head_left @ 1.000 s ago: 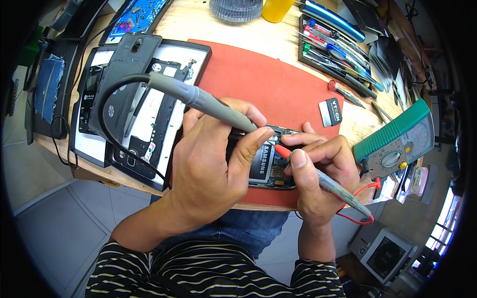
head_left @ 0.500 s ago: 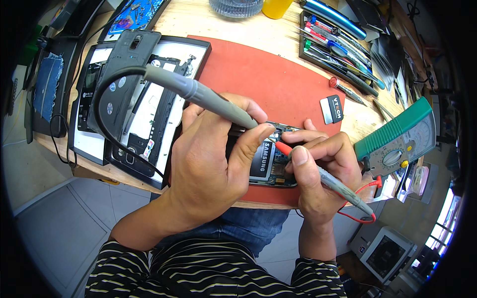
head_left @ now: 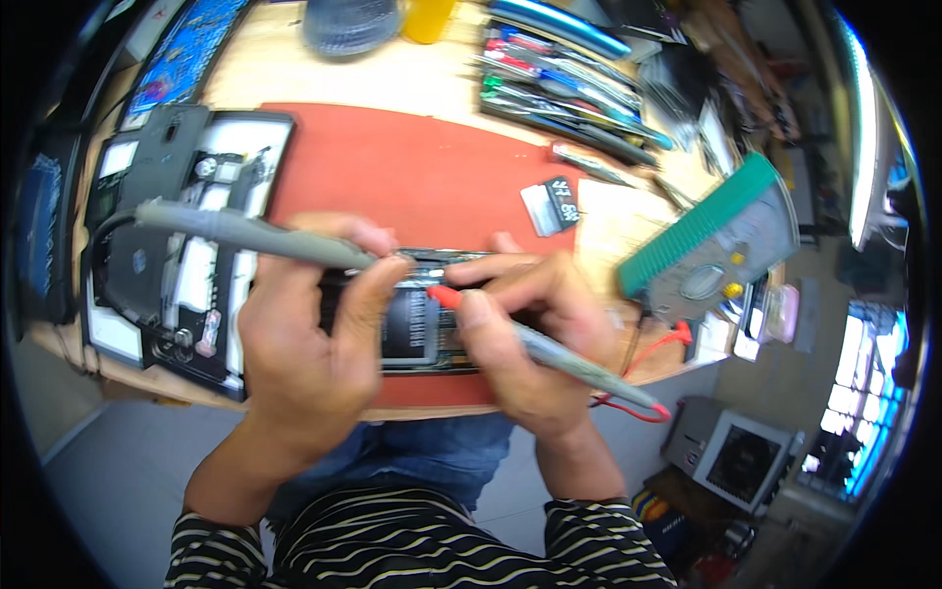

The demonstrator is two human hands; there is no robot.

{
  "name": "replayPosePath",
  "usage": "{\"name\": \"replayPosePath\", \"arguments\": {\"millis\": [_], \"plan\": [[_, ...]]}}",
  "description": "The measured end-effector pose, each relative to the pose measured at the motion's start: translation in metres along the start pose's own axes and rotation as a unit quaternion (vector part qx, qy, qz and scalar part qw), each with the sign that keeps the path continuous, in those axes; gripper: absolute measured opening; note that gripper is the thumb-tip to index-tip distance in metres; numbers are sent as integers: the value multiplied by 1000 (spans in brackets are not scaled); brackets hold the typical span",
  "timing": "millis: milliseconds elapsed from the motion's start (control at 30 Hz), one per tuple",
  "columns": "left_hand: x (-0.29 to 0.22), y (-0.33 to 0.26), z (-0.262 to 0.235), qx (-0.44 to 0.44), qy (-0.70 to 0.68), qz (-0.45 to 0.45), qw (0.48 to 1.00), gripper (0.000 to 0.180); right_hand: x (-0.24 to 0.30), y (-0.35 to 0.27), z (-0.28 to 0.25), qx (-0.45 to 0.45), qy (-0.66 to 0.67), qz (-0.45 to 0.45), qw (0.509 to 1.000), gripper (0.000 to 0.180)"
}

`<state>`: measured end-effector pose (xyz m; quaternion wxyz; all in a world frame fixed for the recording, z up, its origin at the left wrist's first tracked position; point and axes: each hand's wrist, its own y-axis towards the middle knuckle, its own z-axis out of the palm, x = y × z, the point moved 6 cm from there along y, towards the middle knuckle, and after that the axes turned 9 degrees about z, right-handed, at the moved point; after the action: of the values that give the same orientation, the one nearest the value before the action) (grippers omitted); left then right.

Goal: The person uses a multimeter to test points on a disassembled smartphone motherboard, then tests a second smartphone's screen. The person holds the multimeter probes and touches various points on the circuit board and the second phone's display.

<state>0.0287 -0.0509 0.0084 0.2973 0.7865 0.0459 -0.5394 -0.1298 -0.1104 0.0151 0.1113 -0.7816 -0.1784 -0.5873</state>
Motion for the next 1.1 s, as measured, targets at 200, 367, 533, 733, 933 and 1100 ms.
{"name": "replayPosePath", "arguments": {"millis": [200,367,533,733,933,1100], "plan": [[-1,0,1,17,-10,11,1000,14,-2,0,2,20,7,4,1000,15],[-1,1,0,10,-26,1,1000,13,-1,1,2,23,-5,8,1000,14],[1,0,-1,-5,-13,-17,1000,14,0,0,3,10,10,23,1000,12],[-1,1,-3,22,46,25,998,15,3,-3,-2,-7,81,-19,996,13],[-3,3,-3,73,45,40,996,13,4,-11,-10,-39,77,-6,996,15],[-3,3,-2,67,55,52,995,13,3,-14,-14,-51,62,-8,997,16]]}}
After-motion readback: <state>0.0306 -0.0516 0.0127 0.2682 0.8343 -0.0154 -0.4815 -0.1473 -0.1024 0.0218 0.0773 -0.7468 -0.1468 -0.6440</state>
